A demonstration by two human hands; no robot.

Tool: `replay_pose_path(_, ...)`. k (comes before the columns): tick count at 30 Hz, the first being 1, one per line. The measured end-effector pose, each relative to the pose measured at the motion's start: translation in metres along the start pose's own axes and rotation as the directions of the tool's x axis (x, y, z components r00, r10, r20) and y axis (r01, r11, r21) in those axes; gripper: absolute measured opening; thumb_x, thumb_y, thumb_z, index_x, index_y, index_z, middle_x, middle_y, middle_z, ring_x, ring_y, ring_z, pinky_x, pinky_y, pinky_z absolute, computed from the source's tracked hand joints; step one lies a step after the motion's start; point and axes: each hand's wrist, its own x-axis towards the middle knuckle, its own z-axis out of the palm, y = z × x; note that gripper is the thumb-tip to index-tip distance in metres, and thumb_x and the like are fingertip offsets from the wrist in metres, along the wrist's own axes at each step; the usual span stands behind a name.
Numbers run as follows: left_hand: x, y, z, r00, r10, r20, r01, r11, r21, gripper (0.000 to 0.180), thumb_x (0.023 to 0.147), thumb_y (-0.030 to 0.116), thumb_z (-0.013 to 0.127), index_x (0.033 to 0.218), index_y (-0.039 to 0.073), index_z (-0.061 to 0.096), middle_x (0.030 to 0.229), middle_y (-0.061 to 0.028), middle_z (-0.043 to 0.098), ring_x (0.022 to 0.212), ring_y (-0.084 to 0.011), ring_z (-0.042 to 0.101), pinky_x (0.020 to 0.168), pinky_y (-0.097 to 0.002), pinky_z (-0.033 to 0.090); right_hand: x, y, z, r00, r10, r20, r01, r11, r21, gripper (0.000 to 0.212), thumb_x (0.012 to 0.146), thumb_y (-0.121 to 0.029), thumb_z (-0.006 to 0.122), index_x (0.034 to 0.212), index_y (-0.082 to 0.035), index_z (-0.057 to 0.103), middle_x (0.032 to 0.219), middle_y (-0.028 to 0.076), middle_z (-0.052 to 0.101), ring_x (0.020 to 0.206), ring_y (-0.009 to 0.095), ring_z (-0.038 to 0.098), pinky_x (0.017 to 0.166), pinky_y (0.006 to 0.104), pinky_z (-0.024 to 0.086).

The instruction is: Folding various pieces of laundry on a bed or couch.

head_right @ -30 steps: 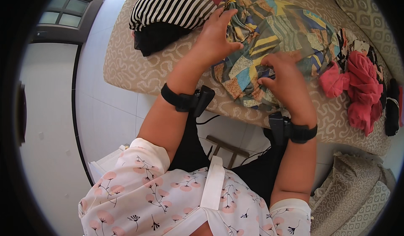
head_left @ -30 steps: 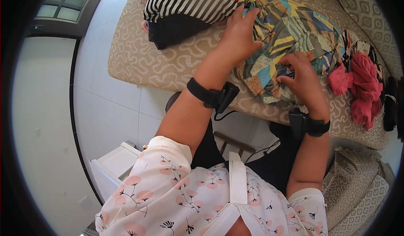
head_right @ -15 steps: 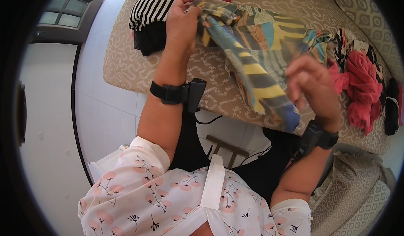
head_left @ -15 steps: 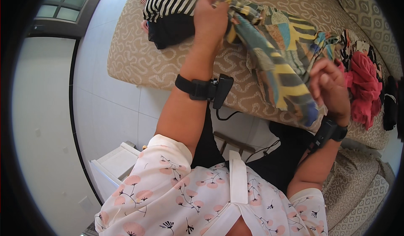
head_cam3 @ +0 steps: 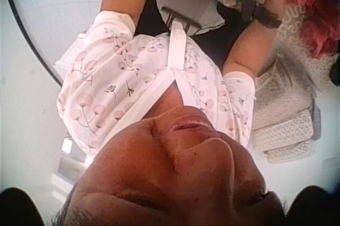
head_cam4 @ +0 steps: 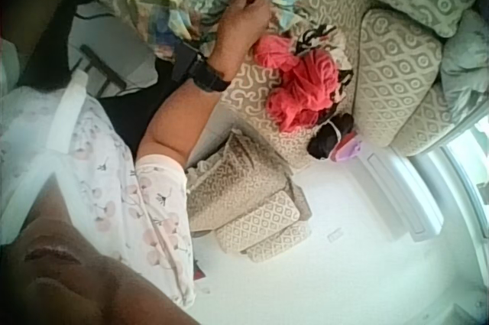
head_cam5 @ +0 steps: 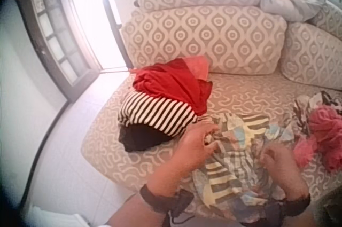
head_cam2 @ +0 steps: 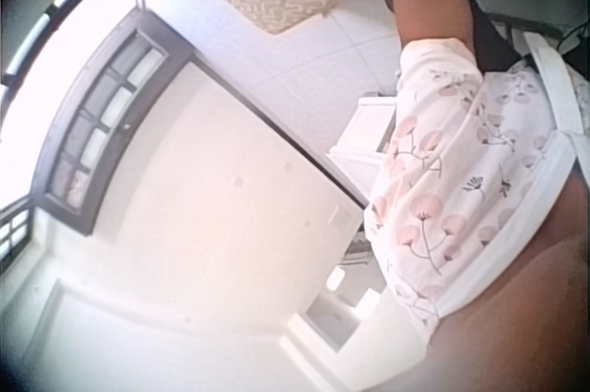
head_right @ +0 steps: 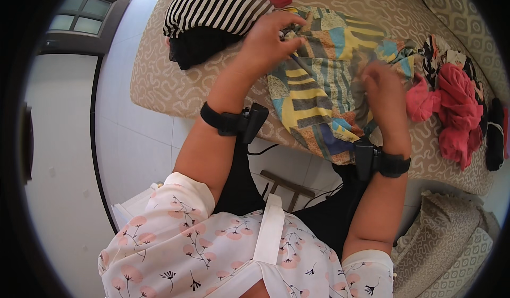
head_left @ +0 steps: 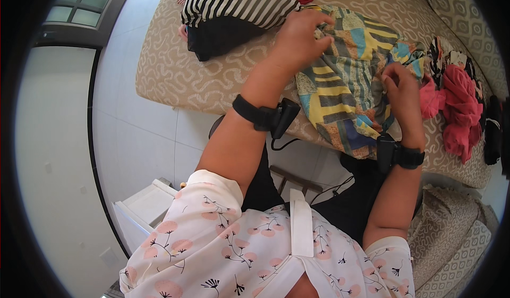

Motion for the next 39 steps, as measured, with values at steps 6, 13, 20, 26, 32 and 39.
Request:
replay_pose_path(6,-0.016,0.012,0.005,0.986,0.0,0.165,-0.059,0.935,0.351,0.051,0.07,0.011,0.079,0.119,0.016,0.066,0.133,-0.0115,0.053,0.126,-0.0346,0.044,0.101,-0.0476,0.04,-0.004,0.0,-0.001,0.979,-0.051,-0.196,0.012,0.981,-0.194,0.021,0.082,-0.005,0.063,0.103,-0.002,0.059,0.101,0.014,0.06,0.083,0.031,0.061,0.076,0.0383,0.049)
replay_pose_path(13,-0.017,0.01,0.007,0.982,-0.016,0.191,-0.073,0.89,0.45,0.055,0.07,0.012,0.079,0.123,0.017,0.063,0.131,-0.011,0.054,0.126,-0.0348,0.044,0.101,-0.0473,0.041,0.01,0.017,-0.02,0.961,0.238,-0.143,-0.196,0.947,0.254,0.016,0.093,-0.013,0.059,0.108,-0.006,0.057,0.108,0.008,0.064,0.098,0.019,0.062,0.081,0.0354,0.05)
replay_pose_path(20,-0.014,0.015,0.01,0.992,0.015,0.127,-0.071,0.891,0.448,0.046,0.073,0.012,0.077,0.117,0.015,0.064,0.121,-0.0098,0.059,0.12,-0.0337,0.049,0.095,-0.0454,0.045,-0.006,0.038,-0.056,0.866,0.203,-0.456,0.354,0.395,0.848,0.025,0.1,-0.01,0.051,0.124,-0.002,0.051,0.12,0.008,0.06,0.112,0.017,0.057,0.102,0.0331,0.043)
replay_pose_path(26,0.01,0.023,0.0,0.949,-0.297,0.107,0.301,0.953,-0.03,0.035,0.077,0.006,0.068,0.112,0.008,0.061,0.096,-0.0095,0.065,0.097,-0.0316,0.06,0.082,-0.0426,0.048,-0.018,0.02,-0.079,0.813,0.414,-0.41,0.414,0.085,0.906,0.038,0.098,-0.027,0.057,0.126,-0.002,0.05,0.101,0.006,0.062,0.101,0.019,0.058,0.099,0.0426,0.045)
replay_pose_path(32,0.017,0.031,-0.024,0.942,-0.242,0.233,0.151,-0.316,-0.937,0.054,0.102,0.028,0.045,0.147,0.004,0.027,0.146,-0.0193,0.042,0.126,-0.0367,0.05,0.105,-0.051,0.043,-0.017,0.019,-0.083,0.954,-0.118,-0.274,0.269,-0.053,0.962,0.035,0.097,-0.029,0.06,0.115,0.0,0.057,0.075,-0.001,0.048,0.066,0.009,0.044,0.061,0.0208,0.037)
replay_pose_path(39,0.013,0.035,-0.028,0.973,0.093,0.213,0.227,-0.583,-0.78,0.072,0.099,0.049,0.042,0.148,0.0,0.026,0.144,-0.0262,0.042,0.129,-0.0394,0.048,0.103,-0.051,0.045,0.006,-0.026,-0.019,0.995,0.076,-0.064,-0.031,0.849,0.528,0.035,0.091,-0.011,0.062,0.124,-0.003,0.057,0.119,0.012,0.062,0.094,0.014,0.061,0.079,0.0259,0.049)
